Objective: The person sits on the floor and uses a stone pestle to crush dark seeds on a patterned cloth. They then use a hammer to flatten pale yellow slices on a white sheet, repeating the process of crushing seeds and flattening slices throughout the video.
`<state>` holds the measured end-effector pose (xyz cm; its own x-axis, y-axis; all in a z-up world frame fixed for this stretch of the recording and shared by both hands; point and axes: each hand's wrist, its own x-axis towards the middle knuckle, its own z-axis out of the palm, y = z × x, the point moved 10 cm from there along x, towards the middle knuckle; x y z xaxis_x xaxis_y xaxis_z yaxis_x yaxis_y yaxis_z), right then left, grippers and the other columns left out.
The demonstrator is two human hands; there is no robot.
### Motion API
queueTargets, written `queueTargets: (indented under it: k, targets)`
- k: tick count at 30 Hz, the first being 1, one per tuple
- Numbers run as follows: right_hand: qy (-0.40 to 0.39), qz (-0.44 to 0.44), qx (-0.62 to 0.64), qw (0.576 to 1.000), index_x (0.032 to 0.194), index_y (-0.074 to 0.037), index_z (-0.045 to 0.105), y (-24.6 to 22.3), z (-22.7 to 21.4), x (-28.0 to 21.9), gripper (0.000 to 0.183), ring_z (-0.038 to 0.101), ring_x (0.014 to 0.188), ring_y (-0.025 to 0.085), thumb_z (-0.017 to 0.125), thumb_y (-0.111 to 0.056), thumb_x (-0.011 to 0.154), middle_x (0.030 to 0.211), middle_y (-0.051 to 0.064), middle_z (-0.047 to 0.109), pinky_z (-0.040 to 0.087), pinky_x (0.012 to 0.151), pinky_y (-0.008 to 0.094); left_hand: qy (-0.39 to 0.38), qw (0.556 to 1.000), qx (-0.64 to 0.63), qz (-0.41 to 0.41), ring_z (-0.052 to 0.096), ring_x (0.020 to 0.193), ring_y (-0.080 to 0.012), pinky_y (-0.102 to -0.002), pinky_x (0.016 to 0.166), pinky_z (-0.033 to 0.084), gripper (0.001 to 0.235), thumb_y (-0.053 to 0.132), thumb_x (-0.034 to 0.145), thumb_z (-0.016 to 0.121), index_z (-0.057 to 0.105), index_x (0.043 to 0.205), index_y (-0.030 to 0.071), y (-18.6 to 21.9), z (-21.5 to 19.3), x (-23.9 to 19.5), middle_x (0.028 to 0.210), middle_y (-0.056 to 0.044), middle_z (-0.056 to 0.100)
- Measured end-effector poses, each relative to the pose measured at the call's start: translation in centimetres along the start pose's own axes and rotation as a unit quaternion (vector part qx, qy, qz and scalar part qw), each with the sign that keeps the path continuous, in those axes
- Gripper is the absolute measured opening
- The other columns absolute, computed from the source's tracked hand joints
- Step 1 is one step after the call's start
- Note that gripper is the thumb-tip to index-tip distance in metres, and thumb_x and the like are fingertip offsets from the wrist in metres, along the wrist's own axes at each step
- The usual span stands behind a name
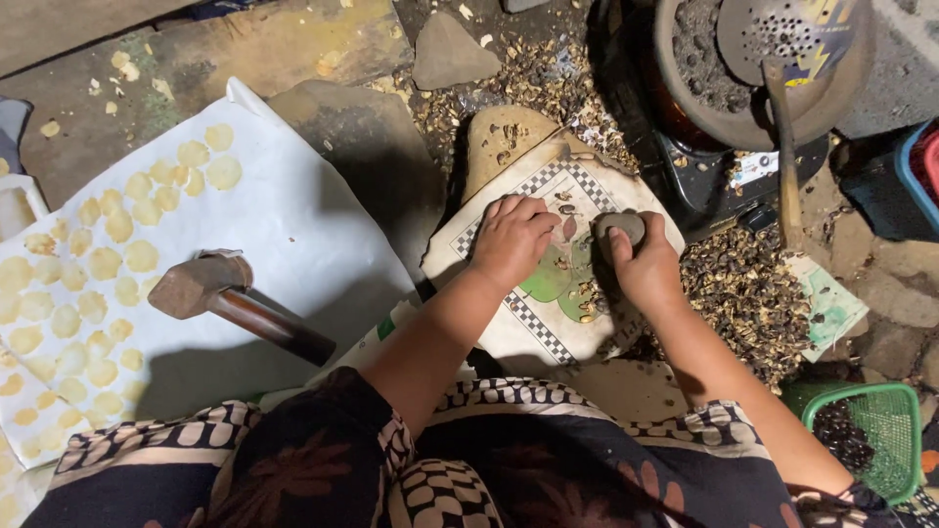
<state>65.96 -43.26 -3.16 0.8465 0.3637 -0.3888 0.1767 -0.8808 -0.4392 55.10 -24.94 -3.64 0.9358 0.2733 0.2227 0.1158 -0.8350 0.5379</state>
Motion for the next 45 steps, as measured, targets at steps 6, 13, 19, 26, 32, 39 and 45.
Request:
queueTargets:
  k: [6, 13, 19, 26, 32, 39, 45]
  targets:
    - [-0.003, -0.083, -0.066, 0.994, 0.143, -0.019, 0.044, -4.2, -2.2, -1.8, 0.050, 0.063, 0.111, 0.055, 0.058, -0.044, 0.102, 0.123, 0.030, 0.063, 0.052, 0.092, 0.064, -0.003, 1.000, -0.014, -0.022, 0.055, 0.120, -0.0242, -0.044, 0.102, 0.044, 0.025, 0.032, 0.085, 0.073, 0.068, 0.108, 0.025, -1.1, -0.8, 0.0, 0.111, 0.001, 0.059]
    - [0.010, -0.134, -0.125, 0.983, 0.150, -0.016, 0.042, -4.6, -1.1, -3.0, 0.054, 0.065, 0.102, 0.058, 0.053, -0.041, 0.104, 0.121, 0.027, 0.058, 0.053, 0.087, 0.069, 0.009, 0.999, -0.009, -0.034, 0.056, 0.116, -0.0257, -0.044, 0.098, 0.046, 0.025, 0.030, 0.080, 0.075, 0.068, 0.103, 0.026, -0.5, -2.1, 0.1, 0.110, 0.000, 0.060]
    - [-0.071, -0.061, -0.076, 0.993, 0.144, -0.021, 0.041, -1.8, -0.6, -0.7, 0.050, 0.062, 0.117, 0.053, 0.054, -0.046, 0.102, 0.125, 0.028, 0.064, 0.050, 0.096, 0.064, 0.010, 0.995, -0.008, -0.099, 0.053, 0.115, -0.0208, -0.040, 0.098, 0.043, 0.020, 0.036, 0.081, 0.077, 0.071, 0.100, 0.033, -0.9, -0.9, 0.7, 0.111, 0.007, 0.057]
    - [-0.099, -0.135, -0.248, 0.954, 0.143, -0.024, 0.044, -6.2, -1.3, -3.0, 0.053, 0.068, 0.112, 0.047, 0.054, -0.047, 0.097, 0.121, 0.021, 0.067, 0.055, 0.093, 0.060, -0.014, 0.993, 0.012, -0.114, 0.048, 0.122, -0.0202, -0.042, 0.105, 0.037, 0.026, 0.036, 0.082, 0.077, 0.070, 0.106, 0.033, -1.1, -1.5, -0.1, 0.115, 0.006, 0.057]
    - [-0.009, -0.217, -0.145, 0.965, 0.149, -0.021, 0.038, -10.1, -0.4, -3.5, 0.051, 0.067, 0.101, 0.053, 0.051, -0.041, 0.104, 0.126, 0.021, 0.054, 0.058, 0.084, 0.062, 0.020, 0.996, -0.027, -0.088, 0.052, 0.123, -0.0234, -0.042, 0.104, 0.042, 0.029, 0.032, 0.086, 0.070, 0.068, 0.115, 0.026, -2.1, -1.9, -1.2, 0.118, 0.001, 0.058]
    - [-0.052, -0.142, -0.123, 0.981, 0.145, -0.018, 0.041, -7.0, 0.6, 0.3, 0.050, 0.067, 0.103, 0.054, 0.054, -0.042, 0.103, 0.118, 0.025, 0.060, 0.054, 0.086, 0.064, 0.011, 0.994, -0.054, -0.099, 0.053, 0.123, -0.0255, -0.042, 0.104, 0.044, 0.023, 0.025, 0.084, 0.068, 0.066, 0.108, 0.024, -2.4, -2.2, -1.3, 0.118, 0.000, 0.057]
    - [-0.078, -0.151, -0.237, 0.956, 0.142, -0.028, 0.043, -9.5, -0.1, -0.6, 0.047, 0.070, 0.106, 0.046, 0.055, -0.045, 0.099, 0.125, 0.018, 0.063, 0.056, 0.089, 0.058, 0.012, 0.993, -0.034, -0.111, 0.050, 0.120, -0.0237, -0.042, 0.102, 0.043, 0.022, 0.027, 0.084, 0.071, 0.065, 0.105, 0.028, -1.9, -2.1, -0.1, 0.115, 0.003, 0.054]
